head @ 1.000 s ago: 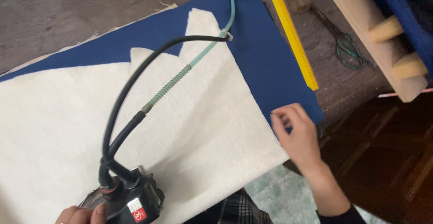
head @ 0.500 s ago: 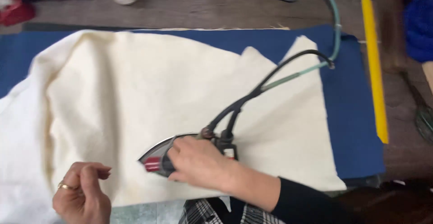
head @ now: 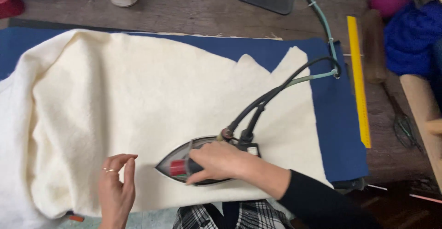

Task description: Ironing a large piece of white fabric on an industrial pressing table

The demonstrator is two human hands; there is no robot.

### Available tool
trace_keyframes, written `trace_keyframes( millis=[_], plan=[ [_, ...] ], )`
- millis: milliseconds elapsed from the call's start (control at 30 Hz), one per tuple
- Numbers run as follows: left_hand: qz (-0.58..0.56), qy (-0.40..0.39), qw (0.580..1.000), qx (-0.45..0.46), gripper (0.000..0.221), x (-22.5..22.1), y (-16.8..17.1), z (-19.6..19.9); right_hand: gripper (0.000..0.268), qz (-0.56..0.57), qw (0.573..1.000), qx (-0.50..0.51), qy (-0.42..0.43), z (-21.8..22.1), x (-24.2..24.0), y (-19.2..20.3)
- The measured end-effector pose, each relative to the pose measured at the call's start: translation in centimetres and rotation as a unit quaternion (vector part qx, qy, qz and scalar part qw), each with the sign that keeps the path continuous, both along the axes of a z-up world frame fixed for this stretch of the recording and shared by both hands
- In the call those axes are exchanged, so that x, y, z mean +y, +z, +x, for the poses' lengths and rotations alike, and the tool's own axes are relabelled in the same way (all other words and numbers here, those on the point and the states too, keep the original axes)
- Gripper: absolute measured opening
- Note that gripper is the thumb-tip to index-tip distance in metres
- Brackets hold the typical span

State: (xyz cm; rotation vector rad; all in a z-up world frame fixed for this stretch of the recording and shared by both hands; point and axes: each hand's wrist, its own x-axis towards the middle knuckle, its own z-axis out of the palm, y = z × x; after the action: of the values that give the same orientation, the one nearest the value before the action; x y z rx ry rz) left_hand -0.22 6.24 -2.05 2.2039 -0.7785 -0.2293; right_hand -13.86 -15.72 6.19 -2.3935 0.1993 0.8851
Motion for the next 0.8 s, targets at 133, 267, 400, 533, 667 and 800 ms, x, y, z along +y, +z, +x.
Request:
trace_keyframes(
  millis=[133, 267, 400, 533, 667, 800],
  plan=[
    [0.025, -0.081, 0.995, -0.056, 0.032, -3.5, -2.3, -1.1, 0.049, 0.001, 0.994, 0.11, -0.022, -5.5, -4.5, 0.5],
    [0.102, -0.161, 0.968, -0.162, 0.06, -6.3, -5.9, -3.3, 0.049, -0.027, 0.994, 0.089, -0.056, -12.6, -10.2, 0.6],
    [0.207, -0.19, 0.931, -0.231, 0.073, -8.2, -6.8, -4.9, 0.051, -0.094, 0.982, 0.116, -0.113, -19.0, -14.4, -0.4],
    [0.214, -0.174, 0.928, -0.252, 0.075, -8.3, -7.5, -5.3, 0.059, -0.158, 0.963, 0.109, -0.191, -23.1, -16.2, -2.4],
    [0.209, -0.168, 0.925, -0.269, 0.075, -8.4, -7.6, -5.5, 0.059, -0.159, 0.963, 0.085, -0.199, -23.0, -15.9, -2.5],
    [0.209, -0.168, 0.929, -0.257, 0.075, -8.4, -7.5, -5.4, 0.067, -0.19, 0.961, 0.069, -0.192, -23.3, -15.9, -2.8]
  ],
)
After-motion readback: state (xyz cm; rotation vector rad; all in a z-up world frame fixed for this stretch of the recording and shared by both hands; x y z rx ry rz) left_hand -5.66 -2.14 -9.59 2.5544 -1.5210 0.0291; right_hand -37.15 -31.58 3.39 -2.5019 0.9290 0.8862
